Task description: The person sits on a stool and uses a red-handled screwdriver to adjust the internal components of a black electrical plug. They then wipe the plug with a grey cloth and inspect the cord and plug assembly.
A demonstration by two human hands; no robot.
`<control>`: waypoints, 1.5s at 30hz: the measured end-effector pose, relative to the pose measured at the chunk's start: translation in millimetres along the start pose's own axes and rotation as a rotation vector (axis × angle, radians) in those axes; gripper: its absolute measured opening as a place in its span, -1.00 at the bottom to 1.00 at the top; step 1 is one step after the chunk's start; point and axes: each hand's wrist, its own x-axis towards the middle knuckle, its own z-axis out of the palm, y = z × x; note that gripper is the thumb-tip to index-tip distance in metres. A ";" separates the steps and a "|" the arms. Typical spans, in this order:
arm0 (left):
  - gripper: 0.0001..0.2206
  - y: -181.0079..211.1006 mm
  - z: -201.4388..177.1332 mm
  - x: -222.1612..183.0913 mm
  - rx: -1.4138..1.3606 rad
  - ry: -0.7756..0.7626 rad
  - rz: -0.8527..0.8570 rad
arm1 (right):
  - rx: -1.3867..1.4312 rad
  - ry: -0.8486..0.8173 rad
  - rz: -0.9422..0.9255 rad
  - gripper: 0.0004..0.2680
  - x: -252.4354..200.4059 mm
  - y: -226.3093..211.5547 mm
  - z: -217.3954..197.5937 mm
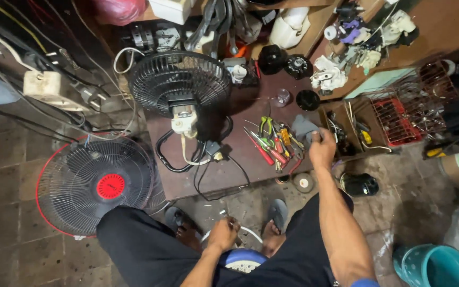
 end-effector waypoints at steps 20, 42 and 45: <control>-0.59 37.6 -132.1 71.9 -0.668 1.155 0.434 | 0.356 -0.392 0.284 -0.85 -229.4 -37.3 21.2; -0.67 82.2 -189.8 89.7 -0.740 0.817 0.163 | -0.093 -0.654 0.261 -0.80 -195.0 -97.2 108.8; -0.65 93.1 -197.8 79.8 -0.745 0.809 0.156 | -0.017 -0.639 0.283 -0.80 -194.3 -99.5 101.3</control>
